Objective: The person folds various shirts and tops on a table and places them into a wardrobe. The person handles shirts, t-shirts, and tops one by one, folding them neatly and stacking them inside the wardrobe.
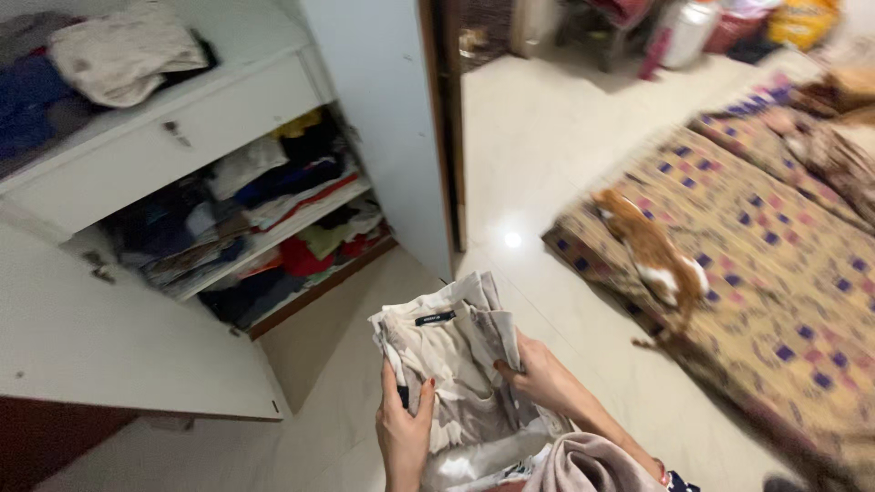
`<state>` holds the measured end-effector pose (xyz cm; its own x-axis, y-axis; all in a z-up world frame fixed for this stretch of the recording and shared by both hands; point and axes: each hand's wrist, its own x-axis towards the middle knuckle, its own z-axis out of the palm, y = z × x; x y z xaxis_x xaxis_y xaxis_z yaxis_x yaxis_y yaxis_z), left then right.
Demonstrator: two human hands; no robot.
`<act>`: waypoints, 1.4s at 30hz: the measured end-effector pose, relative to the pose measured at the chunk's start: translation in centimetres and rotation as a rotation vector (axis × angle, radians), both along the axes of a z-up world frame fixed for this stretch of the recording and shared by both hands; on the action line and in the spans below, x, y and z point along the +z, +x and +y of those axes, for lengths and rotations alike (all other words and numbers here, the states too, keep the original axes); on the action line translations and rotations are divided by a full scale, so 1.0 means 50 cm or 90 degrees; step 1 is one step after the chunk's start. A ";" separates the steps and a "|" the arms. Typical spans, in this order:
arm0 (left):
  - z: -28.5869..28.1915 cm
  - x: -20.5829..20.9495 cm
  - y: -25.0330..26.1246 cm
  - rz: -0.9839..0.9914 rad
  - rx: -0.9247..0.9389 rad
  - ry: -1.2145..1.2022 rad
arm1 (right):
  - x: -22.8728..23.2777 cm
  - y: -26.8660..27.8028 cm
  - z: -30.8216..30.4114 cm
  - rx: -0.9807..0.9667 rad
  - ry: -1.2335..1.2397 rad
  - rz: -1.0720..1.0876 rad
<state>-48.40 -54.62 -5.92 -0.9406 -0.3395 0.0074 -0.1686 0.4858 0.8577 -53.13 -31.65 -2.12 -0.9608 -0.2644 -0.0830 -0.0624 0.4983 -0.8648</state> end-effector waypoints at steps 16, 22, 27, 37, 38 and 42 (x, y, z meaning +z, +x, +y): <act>-0.051 0.040 -0.320 0.041 0.267 -0.012 | 0.034 -0.506 -0.143 0.241 0.037 0.032; -0.184 0.051 -0.417 -0.030 0.295 0.016 | 0.032 -0.622 -0.266 0.290 0.012 -0.001; -0.341 0.131 -0.564 -0.140 0.248 0.050 | 0.011 -0.727 -0.391 0.190 -0.013 -0.048; -0.638 0.269 -0.934 0.144 -0.015 -0.168 | 0.069 -0.941 -0.620 -0.024 -0.092 0.053; -0.655 0.279 -0.974 0.182 -0.052 -0.201 | 0.073 -0.956 -0.634 -0.046 -0.118 0.070; -0.719 0.351 -1.114 0.255 -0.156 -0.310 | 0.110 -1.025 -0.685 -0.116 -0.145 0.234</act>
<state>-104.08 -90.57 11.64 -0.8829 0.0141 0.4693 0.2814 0.8160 0.5049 -104.36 -65.91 3.40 -0.9480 -0.0607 0.3125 -0.3146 0.3295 -0.8902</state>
